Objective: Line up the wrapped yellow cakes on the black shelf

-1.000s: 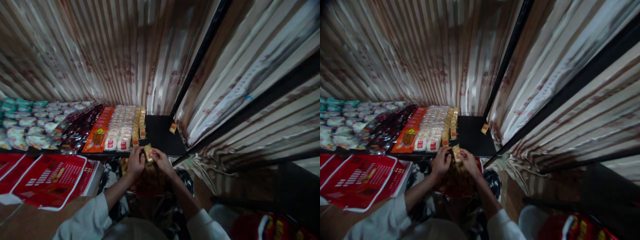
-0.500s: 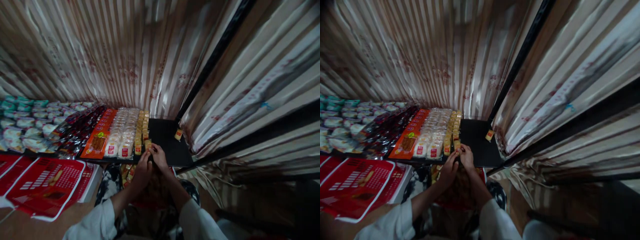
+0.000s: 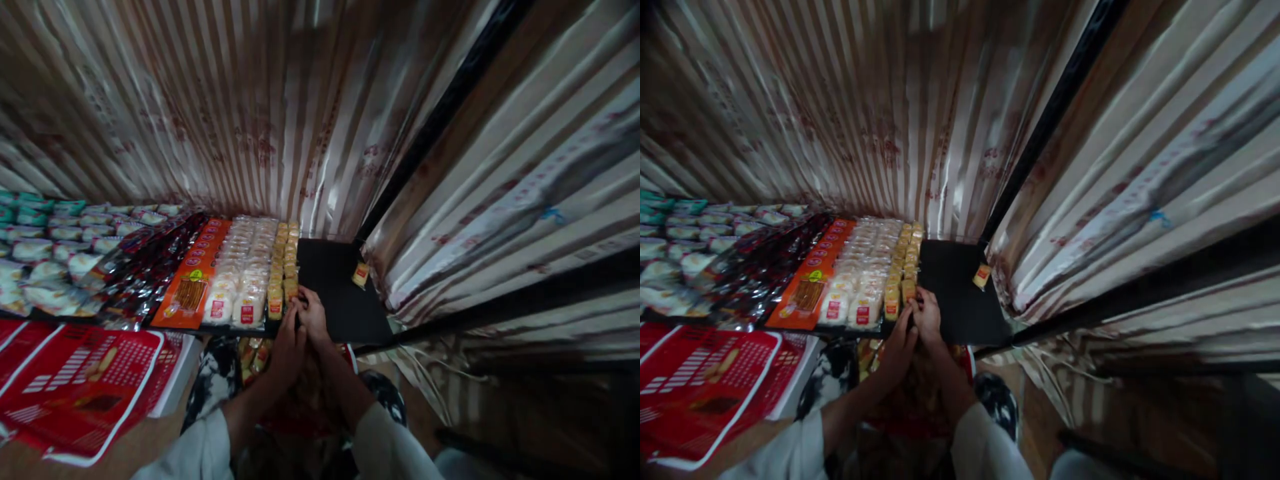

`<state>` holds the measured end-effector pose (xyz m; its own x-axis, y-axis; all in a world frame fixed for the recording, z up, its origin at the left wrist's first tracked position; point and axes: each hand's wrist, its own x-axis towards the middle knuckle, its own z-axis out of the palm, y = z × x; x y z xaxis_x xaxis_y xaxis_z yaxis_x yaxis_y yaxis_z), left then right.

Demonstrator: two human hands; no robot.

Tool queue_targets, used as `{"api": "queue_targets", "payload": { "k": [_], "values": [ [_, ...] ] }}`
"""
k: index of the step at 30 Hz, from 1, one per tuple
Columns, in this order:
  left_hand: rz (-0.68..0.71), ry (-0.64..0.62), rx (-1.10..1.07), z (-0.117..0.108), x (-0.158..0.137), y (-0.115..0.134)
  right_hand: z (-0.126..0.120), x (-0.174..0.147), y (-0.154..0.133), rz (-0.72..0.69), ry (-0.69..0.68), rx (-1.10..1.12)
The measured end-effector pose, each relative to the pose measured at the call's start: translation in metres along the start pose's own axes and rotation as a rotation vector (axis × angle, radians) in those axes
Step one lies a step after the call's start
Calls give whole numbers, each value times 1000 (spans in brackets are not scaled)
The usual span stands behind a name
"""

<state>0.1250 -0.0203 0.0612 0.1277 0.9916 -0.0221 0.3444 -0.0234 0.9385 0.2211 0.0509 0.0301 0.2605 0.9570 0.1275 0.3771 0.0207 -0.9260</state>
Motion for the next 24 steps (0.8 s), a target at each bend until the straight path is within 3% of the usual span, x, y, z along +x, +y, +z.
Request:
{"api": "queue_targets", "payload": {
  "k": [10, 16, 21, 24],
  "values": [
    [31, 51, -51, 3, 4, -10, 4, -1, 11, -33, -37, -87],
    [43, 70, -43, 5, 5, -12, 4, -3, 14, -75, -7, -14],
    [89, 120, 41, 2, -11, -13, -9, -32, 1, -31, 133, 40],
    [99, 65, 123, 1, -31, -18, -22, -64, -6, 26, 175, 92]
  ]
}}
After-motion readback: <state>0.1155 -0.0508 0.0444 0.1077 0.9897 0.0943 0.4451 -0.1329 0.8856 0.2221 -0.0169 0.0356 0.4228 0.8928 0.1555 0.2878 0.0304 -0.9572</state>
